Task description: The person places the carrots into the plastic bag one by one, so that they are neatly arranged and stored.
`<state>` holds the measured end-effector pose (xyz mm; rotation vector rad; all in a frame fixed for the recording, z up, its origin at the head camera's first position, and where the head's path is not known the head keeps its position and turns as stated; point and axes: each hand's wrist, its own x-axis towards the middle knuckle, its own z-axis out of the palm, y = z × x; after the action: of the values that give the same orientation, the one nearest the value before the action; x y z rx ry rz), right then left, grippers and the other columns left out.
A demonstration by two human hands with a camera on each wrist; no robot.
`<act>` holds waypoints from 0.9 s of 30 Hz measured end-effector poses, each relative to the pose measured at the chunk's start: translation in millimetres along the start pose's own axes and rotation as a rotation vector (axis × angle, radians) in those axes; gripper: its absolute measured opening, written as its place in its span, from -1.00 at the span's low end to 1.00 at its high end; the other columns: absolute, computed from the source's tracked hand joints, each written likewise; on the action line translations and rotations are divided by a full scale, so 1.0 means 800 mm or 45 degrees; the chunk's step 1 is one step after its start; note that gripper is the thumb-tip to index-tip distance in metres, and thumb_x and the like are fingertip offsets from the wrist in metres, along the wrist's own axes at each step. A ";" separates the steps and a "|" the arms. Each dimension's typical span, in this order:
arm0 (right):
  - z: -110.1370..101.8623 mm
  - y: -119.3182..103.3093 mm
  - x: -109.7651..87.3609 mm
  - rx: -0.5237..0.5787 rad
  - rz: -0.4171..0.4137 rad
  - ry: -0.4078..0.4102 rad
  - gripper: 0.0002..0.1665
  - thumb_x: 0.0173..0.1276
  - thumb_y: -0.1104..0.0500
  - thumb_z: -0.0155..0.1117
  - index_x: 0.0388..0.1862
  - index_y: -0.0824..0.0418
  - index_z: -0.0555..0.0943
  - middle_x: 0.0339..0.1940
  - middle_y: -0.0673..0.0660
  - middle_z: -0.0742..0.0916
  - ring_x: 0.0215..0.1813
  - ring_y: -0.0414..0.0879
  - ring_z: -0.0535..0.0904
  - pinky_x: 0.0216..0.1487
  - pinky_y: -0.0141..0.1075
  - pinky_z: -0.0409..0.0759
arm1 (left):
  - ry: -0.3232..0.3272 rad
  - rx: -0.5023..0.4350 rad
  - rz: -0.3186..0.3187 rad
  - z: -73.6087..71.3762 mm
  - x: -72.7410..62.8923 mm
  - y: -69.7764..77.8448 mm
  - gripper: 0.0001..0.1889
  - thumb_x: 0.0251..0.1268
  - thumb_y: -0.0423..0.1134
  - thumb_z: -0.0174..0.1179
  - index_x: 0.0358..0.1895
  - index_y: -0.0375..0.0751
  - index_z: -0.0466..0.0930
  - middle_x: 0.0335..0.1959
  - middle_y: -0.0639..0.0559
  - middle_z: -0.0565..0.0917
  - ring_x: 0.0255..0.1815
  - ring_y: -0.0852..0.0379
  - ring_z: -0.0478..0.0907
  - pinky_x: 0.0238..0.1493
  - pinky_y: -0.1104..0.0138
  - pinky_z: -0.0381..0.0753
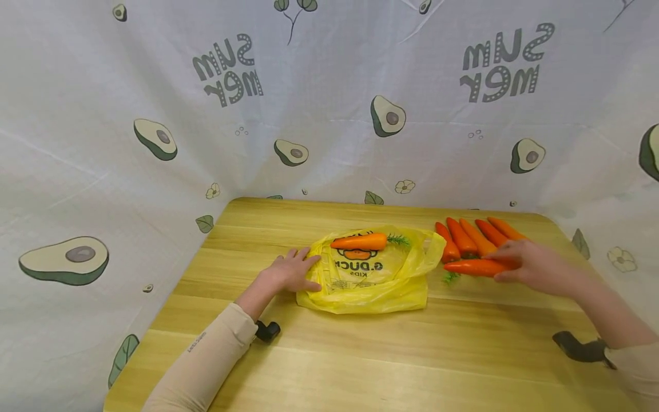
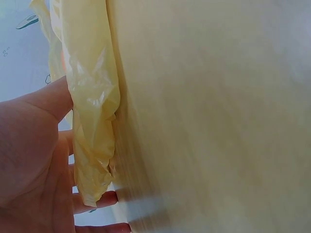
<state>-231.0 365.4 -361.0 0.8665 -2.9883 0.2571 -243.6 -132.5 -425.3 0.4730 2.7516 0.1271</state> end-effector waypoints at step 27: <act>-0.041 -0.068 0.051 0.089 -0.014 -0.007 -0.51 0.14 0.02 0.59 0.06 0.14 0.77 0.12 0.29 0.70 0.10 0.22 0.57 0.01 0.12 0.56 | 0.005 0.010 -0.001 0.001 -0.001 0.000 -0.14 0.35 0.31 0.16 0.63 0.14 0.07 0.68 -0.09 -0.06 0.65 -0.25 -0.07 0.50 -0.22 0.11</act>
<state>-237.6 303.8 -318.1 0.8912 -2.9948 0.3621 -242.5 -132.7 -425.5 0.4739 2.7576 0.1170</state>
